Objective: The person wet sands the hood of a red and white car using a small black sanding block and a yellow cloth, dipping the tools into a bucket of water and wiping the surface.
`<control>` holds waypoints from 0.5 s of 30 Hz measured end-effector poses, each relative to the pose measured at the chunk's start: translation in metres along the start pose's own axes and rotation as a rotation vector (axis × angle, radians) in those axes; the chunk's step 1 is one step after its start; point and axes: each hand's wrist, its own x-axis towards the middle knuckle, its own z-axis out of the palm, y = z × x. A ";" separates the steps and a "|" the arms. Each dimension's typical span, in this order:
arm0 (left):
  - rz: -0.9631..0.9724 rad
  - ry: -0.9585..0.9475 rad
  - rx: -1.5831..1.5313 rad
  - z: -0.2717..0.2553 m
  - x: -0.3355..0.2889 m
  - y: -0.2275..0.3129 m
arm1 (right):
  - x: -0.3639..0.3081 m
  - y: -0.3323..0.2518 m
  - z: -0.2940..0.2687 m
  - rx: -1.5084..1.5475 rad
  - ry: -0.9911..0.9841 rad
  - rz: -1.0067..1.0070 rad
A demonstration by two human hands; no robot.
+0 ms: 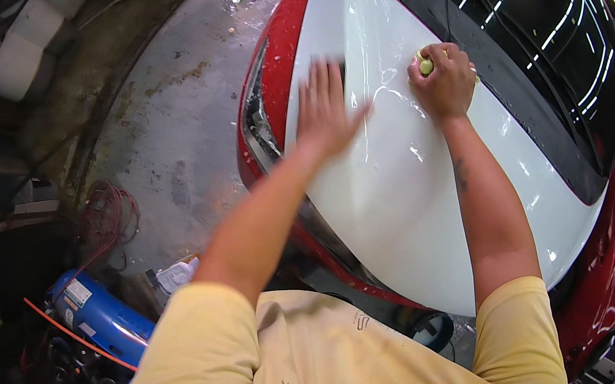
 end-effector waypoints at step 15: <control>-0.064 -0.071 -0.084 -0.010 0.077 -0.024 | 0.000 -0.002 0.001 0.010 0.011 -0.019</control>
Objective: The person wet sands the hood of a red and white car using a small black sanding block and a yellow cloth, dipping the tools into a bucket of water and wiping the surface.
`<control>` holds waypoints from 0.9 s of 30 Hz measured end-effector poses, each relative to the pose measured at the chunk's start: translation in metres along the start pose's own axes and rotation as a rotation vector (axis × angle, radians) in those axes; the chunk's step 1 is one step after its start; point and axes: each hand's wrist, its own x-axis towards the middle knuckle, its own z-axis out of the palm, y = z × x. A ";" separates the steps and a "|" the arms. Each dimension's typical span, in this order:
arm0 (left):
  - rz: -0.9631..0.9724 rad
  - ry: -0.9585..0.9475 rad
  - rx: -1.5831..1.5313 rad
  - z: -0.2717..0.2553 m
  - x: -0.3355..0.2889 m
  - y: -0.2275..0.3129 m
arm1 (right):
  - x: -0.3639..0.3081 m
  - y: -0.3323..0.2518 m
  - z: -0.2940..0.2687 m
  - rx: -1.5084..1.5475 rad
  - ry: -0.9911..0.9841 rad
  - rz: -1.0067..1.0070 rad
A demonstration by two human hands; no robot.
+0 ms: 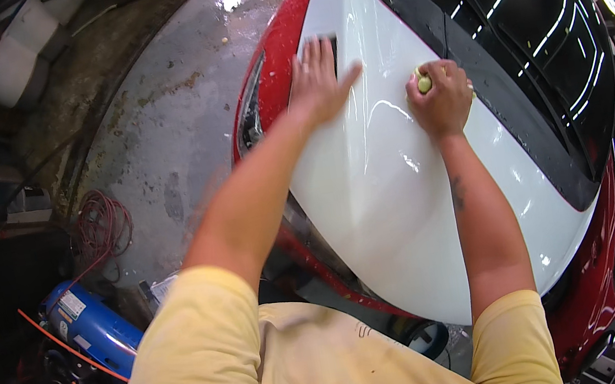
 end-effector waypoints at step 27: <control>0.342 -0.120 -0.086 -0.001 0.011 -0.018 | 0.010 0.001 -0.005 -0.032 -0.053 0.033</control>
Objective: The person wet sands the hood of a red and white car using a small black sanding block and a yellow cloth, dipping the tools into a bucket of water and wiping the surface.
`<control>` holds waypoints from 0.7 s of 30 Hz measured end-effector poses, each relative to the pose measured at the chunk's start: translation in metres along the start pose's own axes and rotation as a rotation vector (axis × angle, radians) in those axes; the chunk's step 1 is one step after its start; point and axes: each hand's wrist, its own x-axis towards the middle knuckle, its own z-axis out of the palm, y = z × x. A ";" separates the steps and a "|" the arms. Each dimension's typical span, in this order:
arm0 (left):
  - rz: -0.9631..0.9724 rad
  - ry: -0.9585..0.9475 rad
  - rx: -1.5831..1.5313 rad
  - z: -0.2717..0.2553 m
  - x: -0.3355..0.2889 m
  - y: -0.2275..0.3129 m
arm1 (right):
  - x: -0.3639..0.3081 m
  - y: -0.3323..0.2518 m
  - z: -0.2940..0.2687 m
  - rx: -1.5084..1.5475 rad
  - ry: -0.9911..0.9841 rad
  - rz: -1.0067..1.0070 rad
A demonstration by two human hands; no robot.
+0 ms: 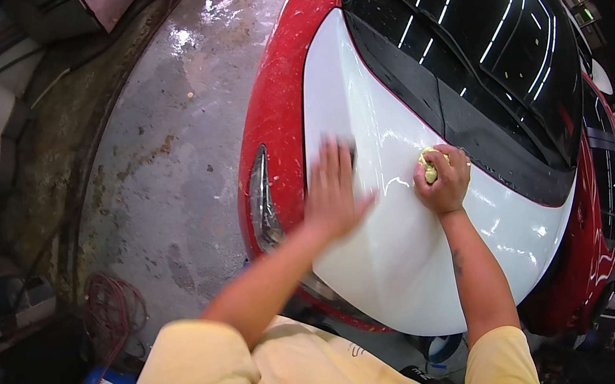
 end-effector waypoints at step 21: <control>0.006 -0.123 0.103 -0.006 -0.007 0.032 | -0.008 0.004 -0.002 -0.004 0.027 0.017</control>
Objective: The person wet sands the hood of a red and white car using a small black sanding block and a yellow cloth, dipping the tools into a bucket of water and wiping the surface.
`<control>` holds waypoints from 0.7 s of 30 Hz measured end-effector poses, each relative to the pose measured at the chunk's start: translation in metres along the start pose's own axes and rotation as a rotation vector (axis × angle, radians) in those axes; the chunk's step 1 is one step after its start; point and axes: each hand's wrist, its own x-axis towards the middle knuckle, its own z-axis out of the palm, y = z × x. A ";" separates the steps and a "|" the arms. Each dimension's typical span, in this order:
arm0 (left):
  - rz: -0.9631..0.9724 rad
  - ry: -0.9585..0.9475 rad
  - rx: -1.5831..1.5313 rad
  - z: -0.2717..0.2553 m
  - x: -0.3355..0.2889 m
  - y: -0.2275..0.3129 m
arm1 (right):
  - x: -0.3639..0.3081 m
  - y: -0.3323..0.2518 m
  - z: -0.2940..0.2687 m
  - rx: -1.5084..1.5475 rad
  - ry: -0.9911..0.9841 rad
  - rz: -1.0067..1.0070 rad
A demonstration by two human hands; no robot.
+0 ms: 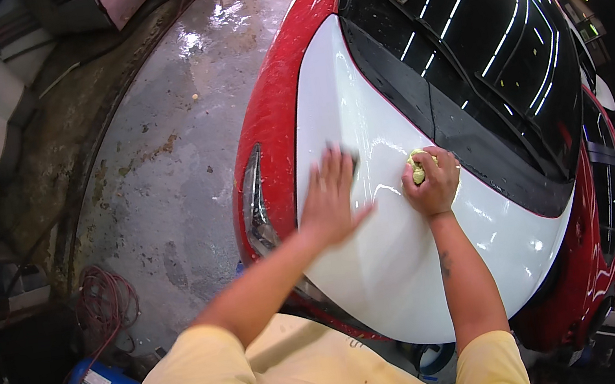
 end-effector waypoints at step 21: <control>-0.179 0.276 -0.050 0.003 0.003 -0.040 | 0.007 -0.012 0.011 -0.019 0.027 -0.053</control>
